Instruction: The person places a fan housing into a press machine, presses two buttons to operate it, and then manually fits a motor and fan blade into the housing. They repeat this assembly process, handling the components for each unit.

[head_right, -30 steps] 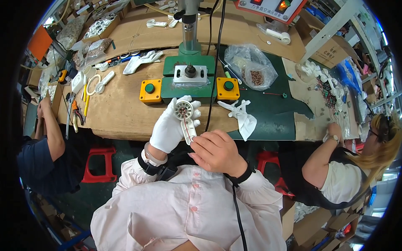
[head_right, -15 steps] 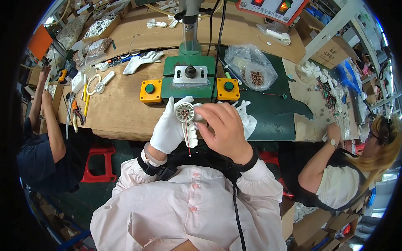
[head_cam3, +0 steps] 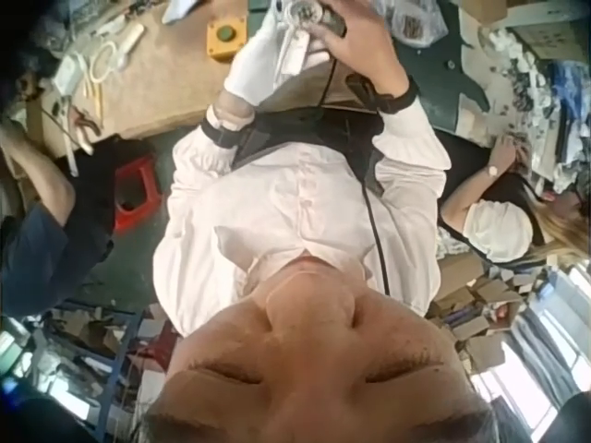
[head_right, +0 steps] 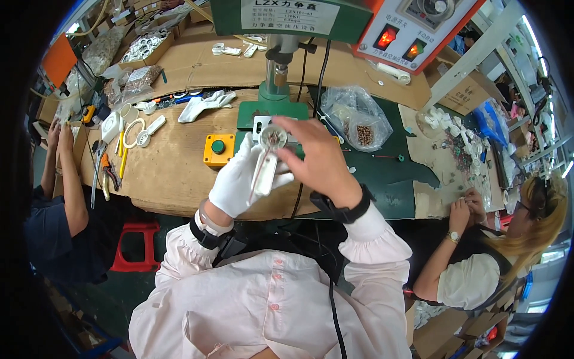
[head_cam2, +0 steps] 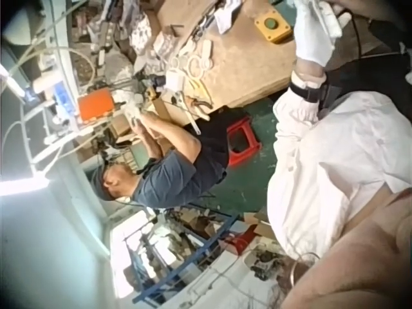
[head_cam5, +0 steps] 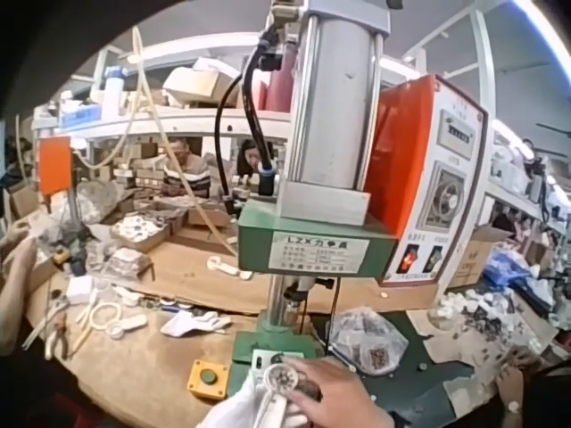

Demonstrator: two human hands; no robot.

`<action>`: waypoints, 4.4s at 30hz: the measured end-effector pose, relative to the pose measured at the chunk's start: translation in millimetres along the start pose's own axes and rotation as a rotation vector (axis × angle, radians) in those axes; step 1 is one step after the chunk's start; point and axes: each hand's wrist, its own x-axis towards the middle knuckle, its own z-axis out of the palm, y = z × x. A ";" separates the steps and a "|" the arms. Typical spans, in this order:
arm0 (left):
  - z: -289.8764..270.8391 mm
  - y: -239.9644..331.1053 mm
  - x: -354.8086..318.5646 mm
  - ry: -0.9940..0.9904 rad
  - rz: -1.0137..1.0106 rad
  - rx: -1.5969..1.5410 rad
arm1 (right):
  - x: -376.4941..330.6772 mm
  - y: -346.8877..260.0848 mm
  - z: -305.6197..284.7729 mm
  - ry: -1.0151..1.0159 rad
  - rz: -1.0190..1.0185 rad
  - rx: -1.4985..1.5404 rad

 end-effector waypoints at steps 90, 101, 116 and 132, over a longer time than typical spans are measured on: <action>-84.9 31.0 -63.8 0.669 1.012 1.772 | -97.8 111.2 -42.8 0.466 0.284 -0.299; -100.4 32.7 -62.1 0.744 0.907 1.695 | -72.1 180.8 -25.4 -0.119 0.543 -0.775; -106.2 32.0 -62.6 0.750 0.902 1.518 | -83.1 175.0 -34.0 0.237 0.430 -0.449; -110.4 34.3 -58.1 0.728 0.820 1.353 | -29.1 62.6 -23.5 0.397 0.376 0.166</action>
